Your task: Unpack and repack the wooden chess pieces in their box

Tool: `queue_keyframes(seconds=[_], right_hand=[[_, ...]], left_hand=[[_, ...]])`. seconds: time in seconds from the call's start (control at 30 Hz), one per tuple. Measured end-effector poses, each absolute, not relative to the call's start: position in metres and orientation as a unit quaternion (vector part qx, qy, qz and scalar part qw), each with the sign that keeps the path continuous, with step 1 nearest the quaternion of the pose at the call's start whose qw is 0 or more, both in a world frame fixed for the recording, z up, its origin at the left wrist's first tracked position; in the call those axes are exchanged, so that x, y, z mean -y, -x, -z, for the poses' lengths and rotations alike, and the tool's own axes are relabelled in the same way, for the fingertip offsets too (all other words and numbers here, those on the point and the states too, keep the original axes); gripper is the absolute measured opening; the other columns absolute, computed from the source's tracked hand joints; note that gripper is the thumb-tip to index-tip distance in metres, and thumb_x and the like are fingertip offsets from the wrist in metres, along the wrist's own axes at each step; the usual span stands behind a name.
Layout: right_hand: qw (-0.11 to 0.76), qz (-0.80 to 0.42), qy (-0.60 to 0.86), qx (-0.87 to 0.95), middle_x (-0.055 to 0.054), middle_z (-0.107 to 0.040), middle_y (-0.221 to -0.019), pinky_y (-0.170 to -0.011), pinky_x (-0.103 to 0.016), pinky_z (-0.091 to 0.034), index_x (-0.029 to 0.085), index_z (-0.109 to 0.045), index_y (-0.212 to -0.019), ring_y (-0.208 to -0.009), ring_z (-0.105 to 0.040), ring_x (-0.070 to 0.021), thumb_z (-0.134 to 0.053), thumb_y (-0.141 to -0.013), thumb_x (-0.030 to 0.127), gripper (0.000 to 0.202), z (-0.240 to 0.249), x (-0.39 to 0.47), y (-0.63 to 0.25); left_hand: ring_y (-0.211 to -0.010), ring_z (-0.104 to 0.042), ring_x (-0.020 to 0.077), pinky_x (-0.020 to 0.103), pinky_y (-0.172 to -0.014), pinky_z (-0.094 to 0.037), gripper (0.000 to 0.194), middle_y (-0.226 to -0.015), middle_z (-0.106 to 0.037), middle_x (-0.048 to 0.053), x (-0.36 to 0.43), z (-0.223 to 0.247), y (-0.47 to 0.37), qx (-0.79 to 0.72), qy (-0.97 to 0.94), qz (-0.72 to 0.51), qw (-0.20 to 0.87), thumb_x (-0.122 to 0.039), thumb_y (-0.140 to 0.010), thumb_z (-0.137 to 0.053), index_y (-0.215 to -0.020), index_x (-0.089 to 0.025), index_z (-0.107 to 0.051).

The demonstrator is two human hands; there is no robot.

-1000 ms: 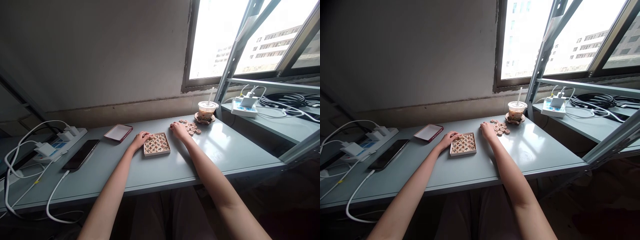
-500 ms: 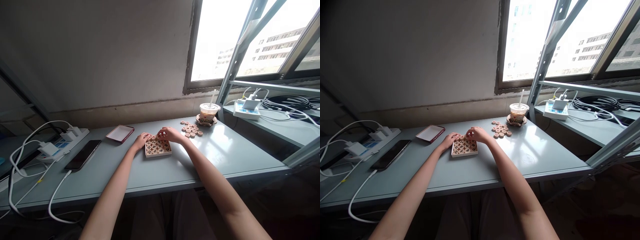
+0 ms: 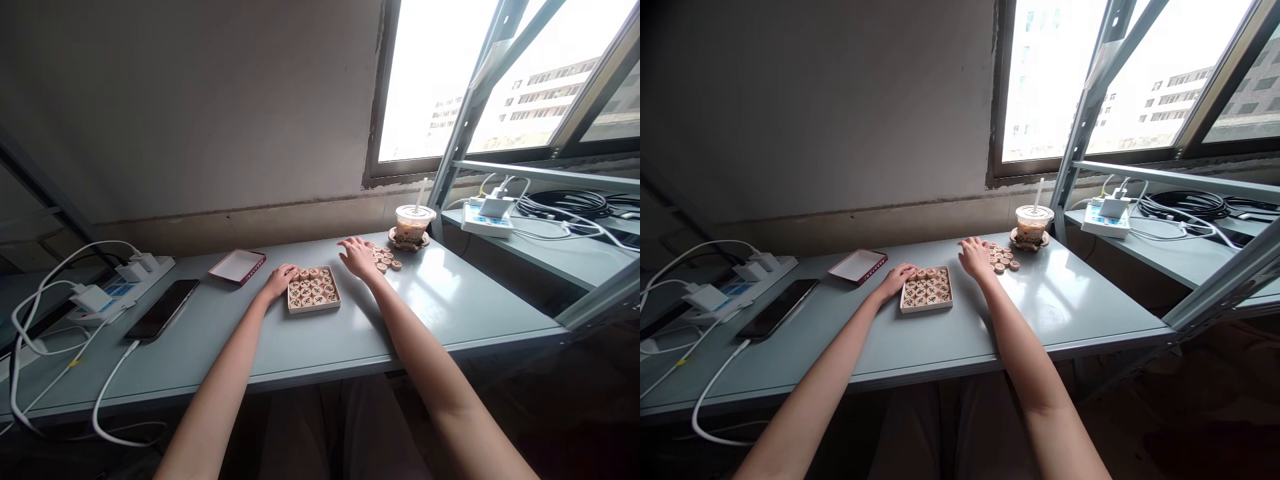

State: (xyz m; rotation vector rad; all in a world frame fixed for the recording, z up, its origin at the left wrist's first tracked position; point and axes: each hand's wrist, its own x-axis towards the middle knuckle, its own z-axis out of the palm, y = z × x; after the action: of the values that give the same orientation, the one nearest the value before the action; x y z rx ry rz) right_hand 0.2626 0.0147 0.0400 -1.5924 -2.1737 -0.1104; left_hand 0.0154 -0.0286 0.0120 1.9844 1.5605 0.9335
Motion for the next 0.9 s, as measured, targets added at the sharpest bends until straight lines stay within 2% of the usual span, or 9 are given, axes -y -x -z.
queue_keyframes(seconds=[0.1, 0.17, 0.27, 0.37, 0.43, 0.57, 0.73, 0.8, 0.9], right_hand=[[0.163, 0.069, 0.666, 0.724, -0.020, -0.034, -0.144, -0.105, -0.055, -0.017, 0.009, -0.038, -0.138, -0.133, -0.026, -0.0313, -0.045, -0.090, 0.033, 0.054, -0.025, -0.028, -0.277], [0.123, 0.040, 0.696, 0.706, -0.022, -0.028, -0.146, -0.105, -0.060, -0.013, 0.006, -0.031, -0.142, -0.136, -0.021, -0.0315, -0.039, -0.092, 0.039, 0.060, -0.018, -0.034, -0.284], [0.110, 0.022, 0.691, 0.714, -0.022, -0.037, -0.142, -0.103, -0.062, -0.011, 0.009, -0.037, -0.138, -0.132, -0.028, -0.0322, -0.034, -0.094, 0.039, 0.054, -0.017, -0.035, -0.286], [0.129, 0.053, 0.657, 0.741, -0.019, -0.053, -0.127, -0.102, -0.063, -0.009, 0.013, -0.051, -0.127, -0.122, -0.039, -0.0333, -0.041, -0.090, 0.032, 0.043, -0.024, -0.029, -0.282], [0.130, 0.074, 0.636, 0.757, -0.018, -0.058, -0.117, -0.102, -0.060, -0.012, 0.013, -0.057, -0.118, -0.114, -0.043, -0.0325, -0.046, -0.087, 0.028, 0.036, -0.029, -0.025, -0.277], [0.134, 0.086, 0.623, 0.766, -0.018, -0.056, -0.111, -0.093, -0.048, -0.027, 0.014, -0.066, -0.098, -0.107, -0.043, -0.0308, -0.045, -0.085, 0.019, 0.025, -0.033, -0.022, -0.273], [0.153, 0.057, 0.638, 0.753, -0.016, -0.059, -0.108, -0.088, -0.043, -0.030, 0.016, -0.069, -0.086, -0.104, -0.046, -0.0285, -0.043, -0.086, 0.015, 0.026, -0.033, -0.023, -0.277], [0.164, 0.030, 0.622, 0.765, -0.013, -0.063, -0.100, -0.088, -0.041, -0.031, 0.018, -0.069, -0.087, -0.098, -0.050, -0.0259, -0.048, -0.085, 0.019, 0.021, -0.038, -0.020, -0.276], [0.205, -0.063, 0.530, 0.821, -0.007, -0.066, -0.095, -0.083, -0.034, -0.035, 0.022, -0.069, -0.091, -0.092, -0.054, -0.0217, -0.056, -0.084, 0.034, 0.019, -0.051, -0.014, -0.268]], left_hand=[[-0.101, -0.056, 0.0218, 0.033, -0.091, -0.042, 0.030, -0.106, -0.064, 0.009, 0.028, -0.010, -0.015, -0.563, -0.718, -0.343, 0.221, -0.030, -0.084, -0.041, -0.092, -0.017, -0.066], [-0.100, -0.057, 0.0218, 0.033, -0.091, -0.042, 0.030, -0.105, -0.064, 0.009, 0.027, -0.009, -0.014, -0.560, -0.721, -0.343, 0.222, -0.032, -0.085, -0.041, -0.092, -0.017, -0.066], [-0.099, -0.057, 0.0221, 0.033, -0.090, -0.043, 0.031, -0.103, -0.064, 0.010, 0.027, -0.008, -0.014, -0.559, -0.722, -0.344, 0.219, -0.035, -0.085, -0.041, -0.091, -0.017, -0.066], [-0.099, -0.057, 0.0223, 0.033, -0.089, -0.043, 0.032, -0.103, -0.064, 0.010, 0.027, -0.008, -0.014, -0.563, -0.720, -0.344, 0.217, -0.038, -0.085, -0.042, -0.091, -0.017, -0.066], [-0.100, -0.057, 0.0223, 0.033, -0.090, -0.043, 0.032, -0.104, -0.064, 0.009, 0.027, -0.008, -0.014, -0.564, -0.721, -0.340, 0.215, -0.040, -0.084, -0.043, -0.092, -0.018, -0.065], [-0.100, -0.057, 0.0219, 0.032, -0.092, -0.042, 0.034, -0.105, -0.063, 0.009, 0.026, -0.007, -0.013, -0.562, -0.725, -0.337, 0.215, -0.042, -0.085, -0.043, -0.094, -0.018, -0.065], [-0.100, -0.057, 0.0221, 0.032, -0.091, -0.042, 0.033, -0.105, -0.063, 0.009, 0.027, -0.007, -0.013, -0.563, -0.723, -0.339, 0.215, -0.041, -0.085, -0.043, -0.093, -0.018, -0.065], [-0.099, -0.057, 0.0219, 0.032, -0.090, -0.043, 0.032, -0.104, -0.063, 0.009, 0.028, -0.008, -0.014, -0.564, -0.720, -0.340, 0.216, -0.041, -0.085, -0.043, -0.093, -0.018, -0.065], [-0.099, -0.057, 0.0219, 0.032, -0.089, -0.043, 0.033, -0.104, -0.063, 0.009, 0.030, -0.011, -0.015, -0.566, -0.720, -0.338, 0.220, -0.041, -0.085, -0.044, -0.093, -0.017, -0.065]])
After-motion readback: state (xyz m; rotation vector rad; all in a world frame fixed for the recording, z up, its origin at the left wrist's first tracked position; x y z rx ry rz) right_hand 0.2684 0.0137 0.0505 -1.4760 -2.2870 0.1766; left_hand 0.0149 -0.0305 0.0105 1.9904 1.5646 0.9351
